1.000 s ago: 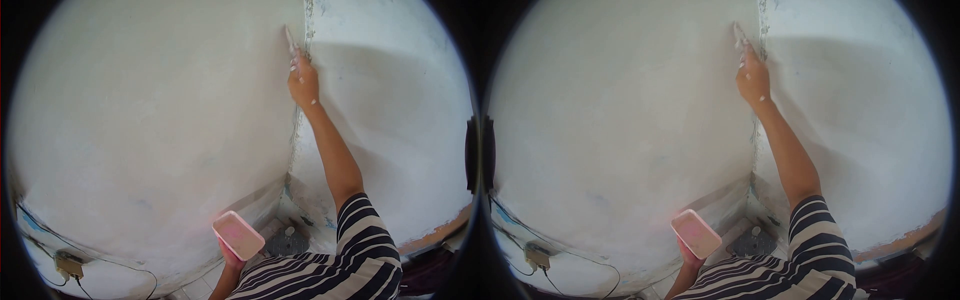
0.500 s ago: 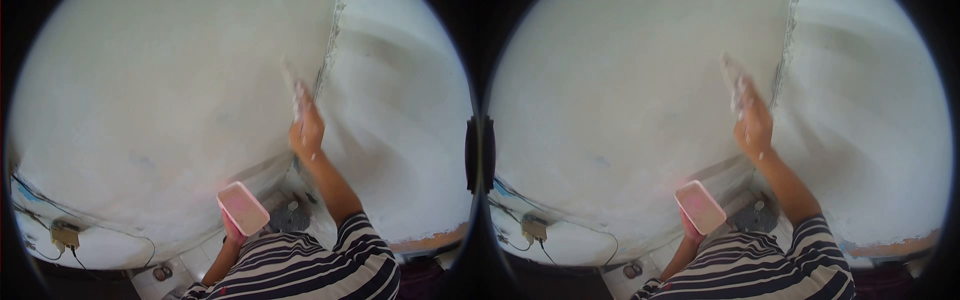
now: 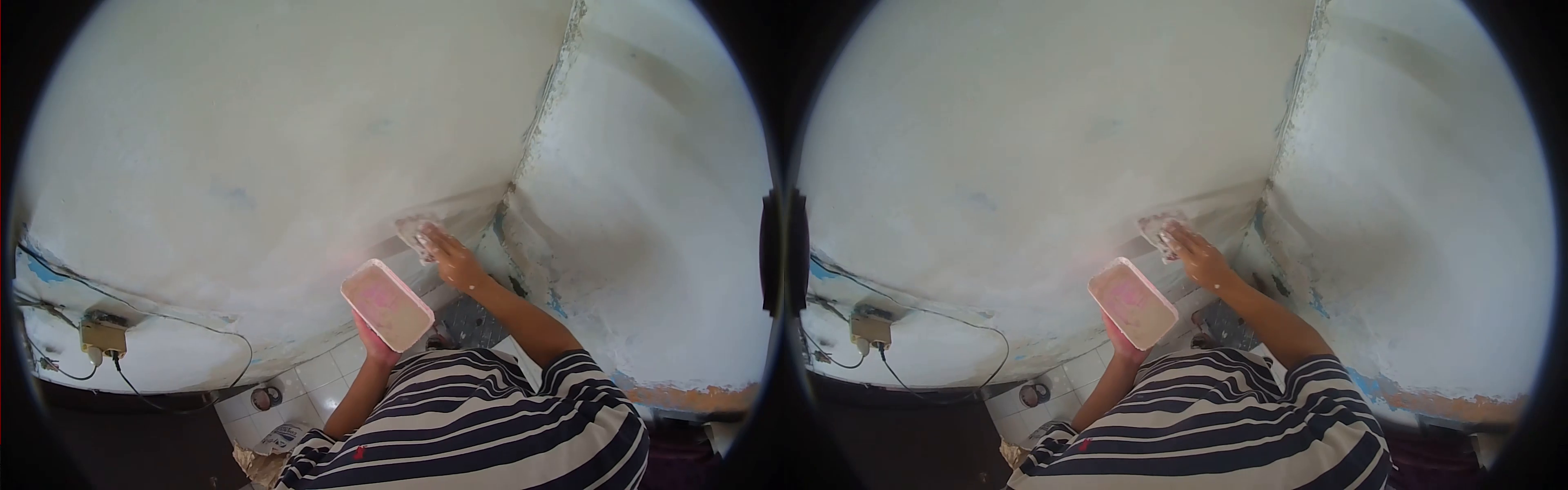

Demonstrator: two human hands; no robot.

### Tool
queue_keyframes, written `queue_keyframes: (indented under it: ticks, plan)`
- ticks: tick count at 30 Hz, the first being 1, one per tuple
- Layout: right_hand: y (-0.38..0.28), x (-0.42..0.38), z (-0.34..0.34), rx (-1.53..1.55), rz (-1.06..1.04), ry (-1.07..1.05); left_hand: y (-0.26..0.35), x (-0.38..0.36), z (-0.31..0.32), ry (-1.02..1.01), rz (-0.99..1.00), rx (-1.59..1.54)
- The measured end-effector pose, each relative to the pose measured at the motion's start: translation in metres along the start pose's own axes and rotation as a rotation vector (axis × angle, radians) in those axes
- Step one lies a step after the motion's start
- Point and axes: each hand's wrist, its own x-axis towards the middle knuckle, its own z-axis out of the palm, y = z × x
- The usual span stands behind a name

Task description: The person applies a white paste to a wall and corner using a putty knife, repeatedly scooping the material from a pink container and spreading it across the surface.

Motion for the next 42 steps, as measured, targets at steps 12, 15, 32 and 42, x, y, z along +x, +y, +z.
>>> queue_keyframes:
  ticks: [12, 15, 32, 42]
  plan:
    - [0.049, 0.034, 0.045, -0.111, 0.013, 0.266, -0.010, -0.025, -0.015, 0.103, 0.093, 0.053]
    - [0.029, -0.014, 0.082, -0.054, 0.034, 0.164, -0.012, -0.029, -0.020, 0.102, 0.120, 0.077]
    - [0.075, -0.092, 0.088, 1.553, 1.242, 0.913, -0.022, -0.027, -0.020, 0.134, 0.038, 0.109]
    - [0.049, 0.065, 0.044, 0.790, 1.316, 0.587, 0.034, -0.036, -0.023, 0.084, 0.020, 0.107]
